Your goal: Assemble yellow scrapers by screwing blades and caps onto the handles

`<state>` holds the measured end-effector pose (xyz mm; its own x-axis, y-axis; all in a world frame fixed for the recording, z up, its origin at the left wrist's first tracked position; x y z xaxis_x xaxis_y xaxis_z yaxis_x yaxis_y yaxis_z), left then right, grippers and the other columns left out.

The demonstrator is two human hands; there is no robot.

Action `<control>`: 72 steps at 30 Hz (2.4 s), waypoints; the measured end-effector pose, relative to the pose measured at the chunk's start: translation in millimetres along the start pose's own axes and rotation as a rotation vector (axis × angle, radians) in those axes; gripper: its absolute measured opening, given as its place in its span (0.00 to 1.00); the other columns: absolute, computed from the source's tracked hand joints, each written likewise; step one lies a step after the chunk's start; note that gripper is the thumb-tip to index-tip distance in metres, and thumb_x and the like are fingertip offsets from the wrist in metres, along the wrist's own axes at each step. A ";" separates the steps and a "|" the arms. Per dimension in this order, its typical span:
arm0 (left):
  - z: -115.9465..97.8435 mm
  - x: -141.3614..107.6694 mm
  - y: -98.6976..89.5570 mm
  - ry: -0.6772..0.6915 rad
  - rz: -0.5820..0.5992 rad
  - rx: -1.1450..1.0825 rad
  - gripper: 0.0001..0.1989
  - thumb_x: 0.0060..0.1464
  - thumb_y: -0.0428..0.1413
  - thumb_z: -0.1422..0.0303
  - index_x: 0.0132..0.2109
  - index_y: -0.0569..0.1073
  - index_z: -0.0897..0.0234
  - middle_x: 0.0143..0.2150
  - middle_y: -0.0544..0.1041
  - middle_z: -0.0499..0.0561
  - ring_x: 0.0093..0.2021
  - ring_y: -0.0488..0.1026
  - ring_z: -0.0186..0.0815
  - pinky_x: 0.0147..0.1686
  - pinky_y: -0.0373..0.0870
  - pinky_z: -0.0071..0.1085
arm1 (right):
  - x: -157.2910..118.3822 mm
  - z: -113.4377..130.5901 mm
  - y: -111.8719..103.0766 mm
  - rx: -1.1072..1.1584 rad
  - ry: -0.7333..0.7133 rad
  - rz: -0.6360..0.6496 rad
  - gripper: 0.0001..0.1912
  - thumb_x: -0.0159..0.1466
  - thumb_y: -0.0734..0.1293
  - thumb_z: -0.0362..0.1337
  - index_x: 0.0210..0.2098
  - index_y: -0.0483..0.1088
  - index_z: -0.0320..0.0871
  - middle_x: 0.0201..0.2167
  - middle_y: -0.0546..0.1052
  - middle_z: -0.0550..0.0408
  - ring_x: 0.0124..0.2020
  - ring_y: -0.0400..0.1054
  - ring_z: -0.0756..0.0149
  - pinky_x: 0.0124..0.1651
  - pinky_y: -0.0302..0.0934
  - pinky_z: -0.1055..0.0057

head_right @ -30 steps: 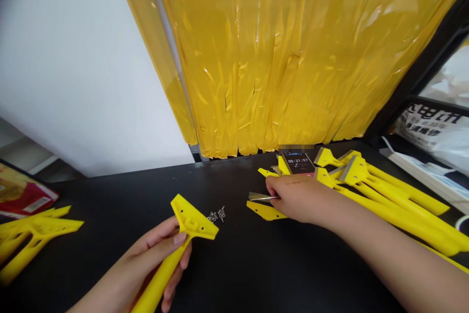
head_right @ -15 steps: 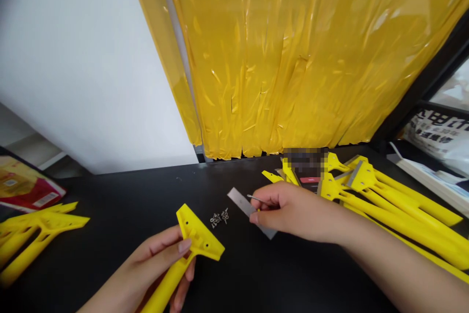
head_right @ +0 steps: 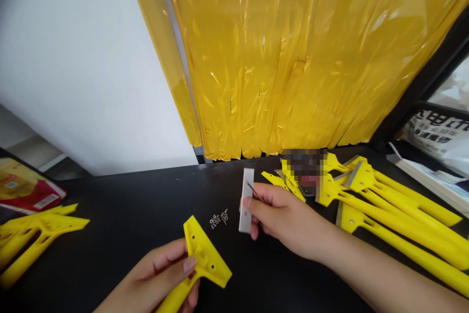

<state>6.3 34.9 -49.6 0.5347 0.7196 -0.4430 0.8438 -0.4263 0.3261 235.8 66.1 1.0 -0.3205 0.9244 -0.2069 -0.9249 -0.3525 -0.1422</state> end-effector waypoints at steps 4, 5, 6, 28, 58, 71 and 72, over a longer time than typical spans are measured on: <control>-1.1 -2.0 1.3 -0.014 -0.005 0.011 0.19 0.56 0.67 0.51 0.40 0.79 0.65 0.26 0.79 0.50 0.22 0.76 0.30 0.23 0.68 0.21 | -6.7 8.0 0.6 -0.085 -0.135 -0.123 0.21 0.74 0.63 0.52 0.30 0.67 0.44 0.27 0.65 0.62 0.29 0.55 0.71 0.33 0.53 0.72; -0.9 -2.1 1.5 -0.018 -0.002 0.015 0.19 0.57 0.67 0.52 0.40 0.79 0.65 0.27 0.80 0.50 0.22 0.76 0.30 0.24 0.68 0.21 | -8.6 11.2 3.0 -0.112 -0.151 -0.104 0.20 0.74 0.64 0.50 0.30 0.66 0.44 0.28 0.64 0.62 0.31 0.57 0.70 0.35 0.55 0.72; -0.3 -1.9 1.6 -0.021 0.003 0.020 0.20 0.57 0.67 0.52 0.41 0.80 0.66 0.28 0.81 0.51 0.23 0.77 0.30 0.25 0.69 0.22 | -10.1 13.7 6.3 -0.129 -0.156 -0.064 0.18 0.74 0.64 0.47 0.31 0.67 0.44 0.30 0.66 0.62 0.33 0.59 0.69 0.38 0.56 0.72; 9.2 8.0 -0.5 -0.024 0.054 -0.026 0.21 0.54 0.69 0.52 0.40 0.80 0.67 0.29 0.82 0.53 0.22 0.79 0.33 0.24 0.75 0.25 | -14.6 8.8 16.5 -0.306 -0.112 0.026 0.08 0.67 0.67 0.31 0.45 0.68 0.49 0.32 0.72 0.62 0.33 0.65 0.68 0.33 0.57 0.74; 5.6 10.0 1.0 0.067 0.038 0.031 0.23 0.57 0.64 0.46 0.47 0.76 0.61 0.30 0.81 0.49 0.13 0.68 0.25 0.11 0.60 0.18 | -6.3 -7.7 47.6 -0.097 -0.074 0.050 0.08 0.70 0.66 0.38 0.33 0.68 0.44 0.30 0.69 0.60 0.32 0.60 0.67 0.37 0.57 0.70; 1.0 5.6 7.5 0.043 0.017 0.100 0.23 0.55 0.66 0.46 0.43 0.77 0.62 0.24 0.78 0.45 0.12 0.63 0.23 0.12 0.60 0.18 | -4.3 -18.6 60.4 -0.078 0.051 0.124 0.07 0.61 0.71 0.35 0.31 0.68 0.43 0.26 0.66 0.64 0.29 0.57 0.70 0.31 0.52 0.73; 2.5 7.6 7.6 0.045 0.021 0.115 0.24 0.54 0.65 0.45 0.41 0.76 0.62 0.22 0.77 0.44 0.11 0.62 0.24 0.11 0.59 0.19 | -3.8 -22.7 60.7 -0.072 0.059 0.117 0.08 0.60 0.72 0.35 0.31 0.66 0.44 0.25 0.66 0.64 0.29 0.56 0.70 0.31 0.52 0.73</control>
<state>16.9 35.7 -52.7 0.5516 0.7327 -0.3987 0.8337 -0.4993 0.2358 185.5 37.9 -28.8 -0.4109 0.8667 -0.2827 -0.8640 -0.4692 -0.1825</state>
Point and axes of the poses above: each hand's wrist, its own x-axis towards the middle knuckle, its own y-axis out of the palm, z = x × y, the point moved 5 cm from there along x, towards the middle knuckle
